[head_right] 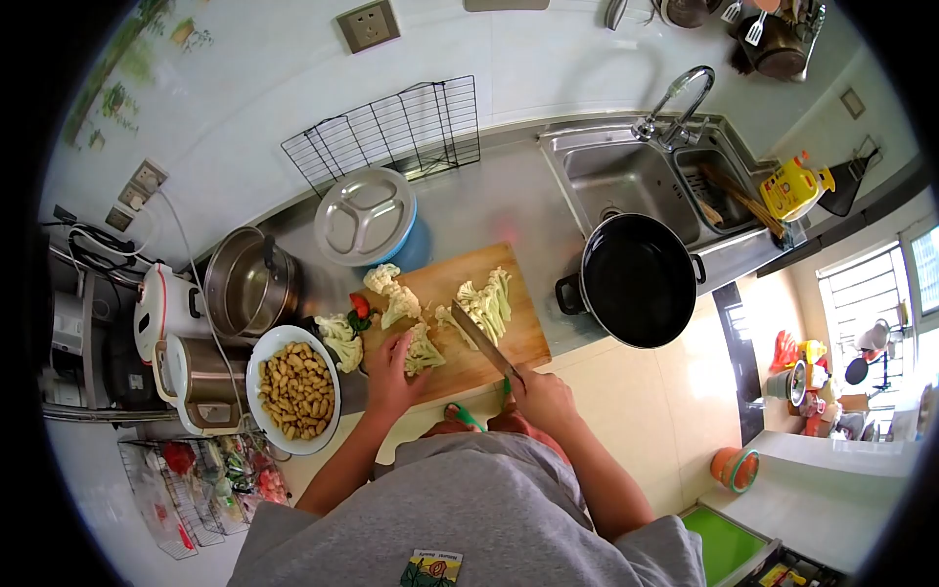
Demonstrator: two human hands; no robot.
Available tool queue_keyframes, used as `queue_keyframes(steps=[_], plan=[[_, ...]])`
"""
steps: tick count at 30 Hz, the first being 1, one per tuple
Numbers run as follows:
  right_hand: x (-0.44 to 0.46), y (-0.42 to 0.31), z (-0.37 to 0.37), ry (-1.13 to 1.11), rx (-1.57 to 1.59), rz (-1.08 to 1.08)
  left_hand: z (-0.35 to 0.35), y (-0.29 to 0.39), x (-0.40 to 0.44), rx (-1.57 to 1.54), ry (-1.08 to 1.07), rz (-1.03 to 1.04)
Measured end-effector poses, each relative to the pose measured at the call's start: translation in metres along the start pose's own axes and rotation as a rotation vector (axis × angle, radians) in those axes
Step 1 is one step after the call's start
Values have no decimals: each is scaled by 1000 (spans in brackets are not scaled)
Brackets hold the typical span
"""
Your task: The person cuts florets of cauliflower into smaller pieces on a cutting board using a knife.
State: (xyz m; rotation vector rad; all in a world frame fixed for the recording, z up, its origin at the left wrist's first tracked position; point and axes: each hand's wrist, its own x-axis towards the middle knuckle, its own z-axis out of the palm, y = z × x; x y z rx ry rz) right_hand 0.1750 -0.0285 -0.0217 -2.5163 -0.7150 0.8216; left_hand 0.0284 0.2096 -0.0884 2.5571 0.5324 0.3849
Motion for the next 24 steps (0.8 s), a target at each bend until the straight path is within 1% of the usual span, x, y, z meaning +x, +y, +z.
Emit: queue_keyframes(steps=[3,5,6,8,12,14,16,19,23,24], plan=[[0,-2,4,33,-33,-30,8,-2,1,-30,-22,-3],[-1,-6,6,54,-55,-57,13,-5,1,-51,37,5],[-2,-11,4,30,-89,-56,14,-6,0,-52,36,6],[-5,-14,2,5,-122,-55,16,-7,-2,-102,103,-26],[-17,-12,0,-62,-78,-101,19,-14,-7,-86,75,-61],[-23,-12,-1,-80,-38,-114,19,-13,-7,-87,34,-125],[-25,-13,-2,-118,-53,-84,22,-14,-8,-89,26,-131],[-23,-8,4,-169,-58,-109,24,-18,-9,-87,24,-122],[-20,-19,10,-156,-106,-126,29,-24,-12,-78,34,-83],[-18,-22,12,-174,-122,-90,28,-24,-12,-78,33,-83]])
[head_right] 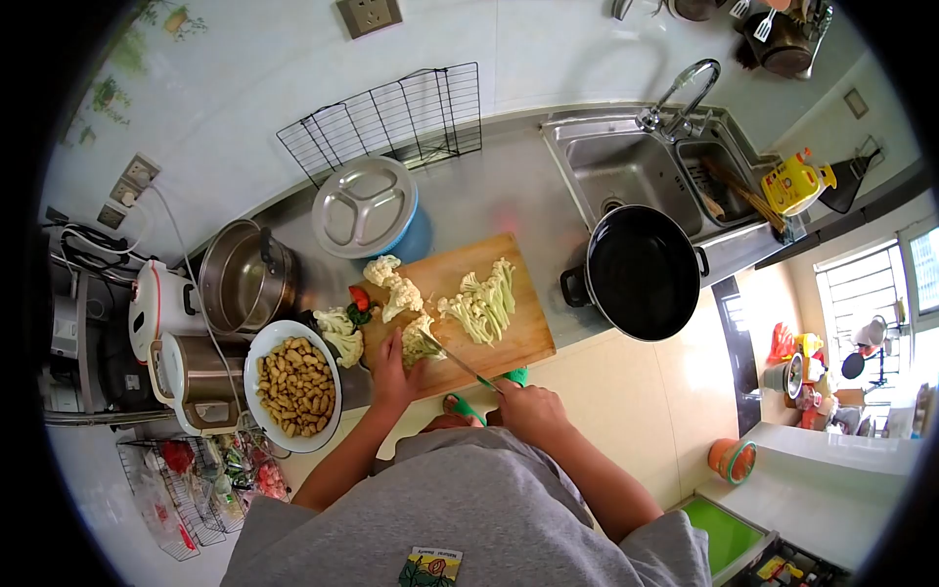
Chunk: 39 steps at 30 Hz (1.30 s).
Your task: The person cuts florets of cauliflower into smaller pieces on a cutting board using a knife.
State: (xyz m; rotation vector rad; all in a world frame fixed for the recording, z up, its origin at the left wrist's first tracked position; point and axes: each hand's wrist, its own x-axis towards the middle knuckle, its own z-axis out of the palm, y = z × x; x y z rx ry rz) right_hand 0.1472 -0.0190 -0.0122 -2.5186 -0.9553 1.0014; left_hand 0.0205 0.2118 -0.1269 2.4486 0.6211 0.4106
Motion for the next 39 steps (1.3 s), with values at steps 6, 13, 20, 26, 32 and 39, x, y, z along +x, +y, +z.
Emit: queue_keyframes(steps=[6,13,20,26,32,39], plan=[[4,-30,-9,-73,-106,21,-1,1,1,1,-13,-8],[29,-17,22,-95,-103,60,-1,-1,1,4,-21,-70],[35,15,19,-43,82,111,-6,-11,3,-129,-18,-38],[40,42,28,34,378,165,-38,-15,0,-268,-156,-165],[24,40,18,48,340,46,-22,2,6,-118,56,26],[-9,32,2,155,248,132,-22,43,52,8,30,256]])
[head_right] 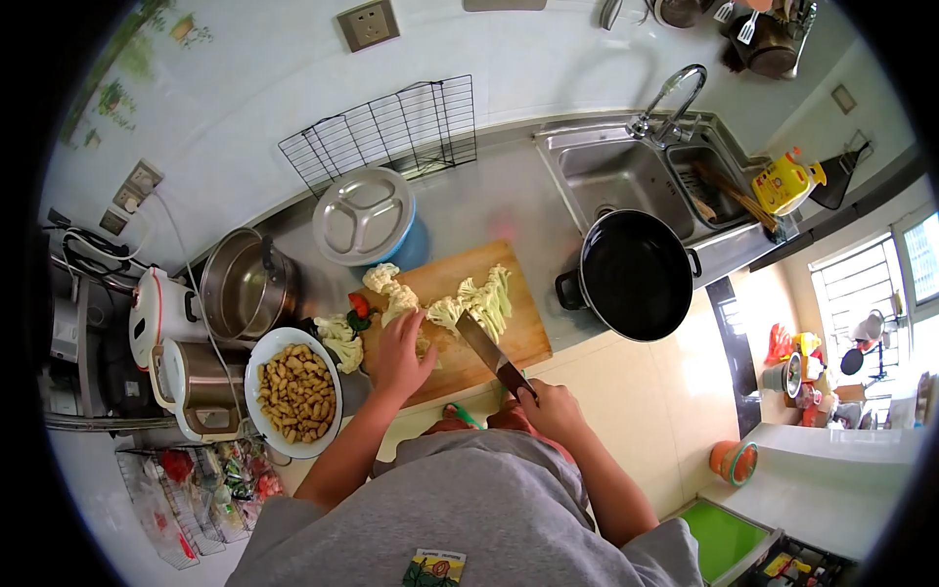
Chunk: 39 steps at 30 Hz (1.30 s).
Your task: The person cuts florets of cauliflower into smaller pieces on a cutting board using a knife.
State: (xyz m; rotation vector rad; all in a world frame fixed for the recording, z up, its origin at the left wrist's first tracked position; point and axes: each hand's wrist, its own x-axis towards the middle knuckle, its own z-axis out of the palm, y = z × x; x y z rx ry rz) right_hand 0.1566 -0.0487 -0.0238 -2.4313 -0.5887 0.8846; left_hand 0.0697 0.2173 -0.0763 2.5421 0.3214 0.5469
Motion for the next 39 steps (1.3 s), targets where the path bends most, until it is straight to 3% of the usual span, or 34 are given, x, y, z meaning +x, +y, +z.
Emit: queue_keyframes(steps=[5,15,25,31,39], plan=[[-5,-7,-2,52,-4,14,27,-9,29,239,-44,53],[-4,-15,5,-31,-104,-4,23,-11,22,314,-203,-58],[11,-44,13,-165,-331,-9,35,-17,17,200,-84,-90],[33,-19,35,-22,-212,-25,31,-12,8,307,-19,-57],[6,-18,18,-43,-250,-68,30,-9,8,309,-29,-75]])
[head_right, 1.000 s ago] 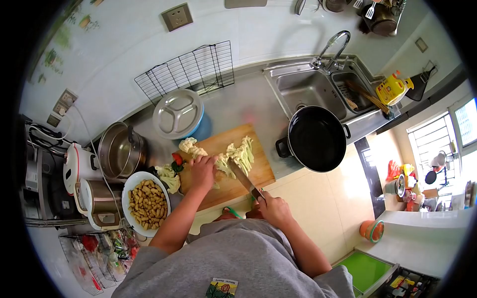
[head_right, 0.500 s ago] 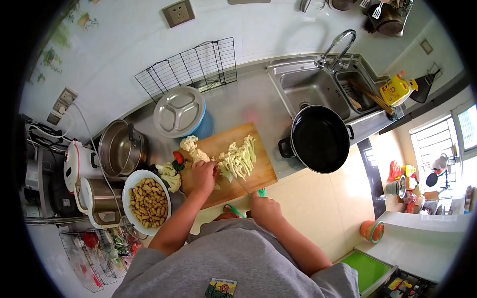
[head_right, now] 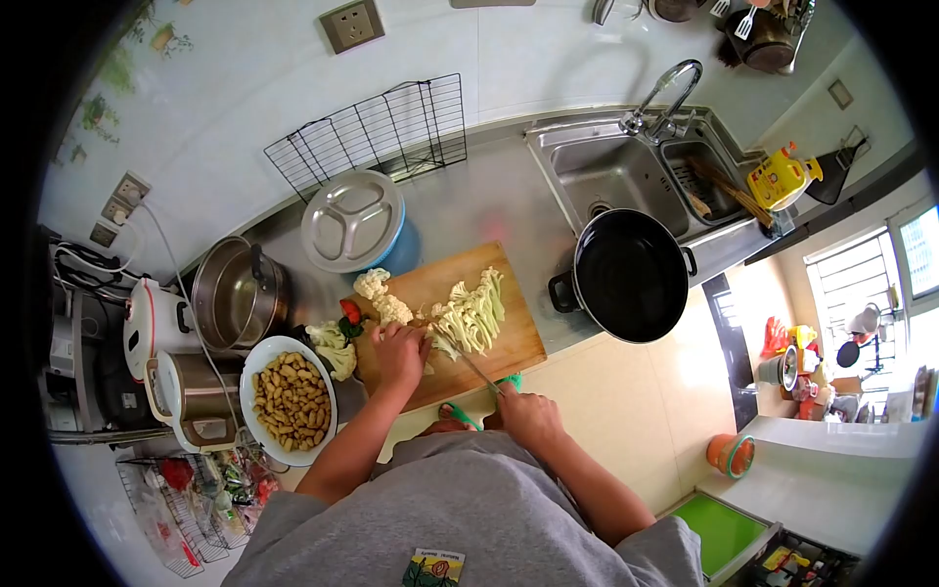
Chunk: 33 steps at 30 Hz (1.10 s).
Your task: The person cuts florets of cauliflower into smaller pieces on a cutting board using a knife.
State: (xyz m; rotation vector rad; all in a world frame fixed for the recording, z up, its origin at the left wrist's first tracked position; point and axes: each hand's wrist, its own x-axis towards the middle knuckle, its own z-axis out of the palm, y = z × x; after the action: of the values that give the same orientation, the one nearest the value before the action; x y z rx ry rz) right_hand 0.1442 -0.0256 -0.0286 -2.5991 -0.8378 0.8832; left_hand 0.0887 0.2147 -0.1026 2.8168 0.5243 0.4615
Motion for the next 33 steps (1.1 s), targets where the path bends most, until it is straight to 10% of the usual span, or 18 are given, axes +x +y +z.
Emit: queue_keyframes(steps=[33], plan=[[-7,8,2,69,-82,-115,-18,-3,-16,-101,58,-34]])
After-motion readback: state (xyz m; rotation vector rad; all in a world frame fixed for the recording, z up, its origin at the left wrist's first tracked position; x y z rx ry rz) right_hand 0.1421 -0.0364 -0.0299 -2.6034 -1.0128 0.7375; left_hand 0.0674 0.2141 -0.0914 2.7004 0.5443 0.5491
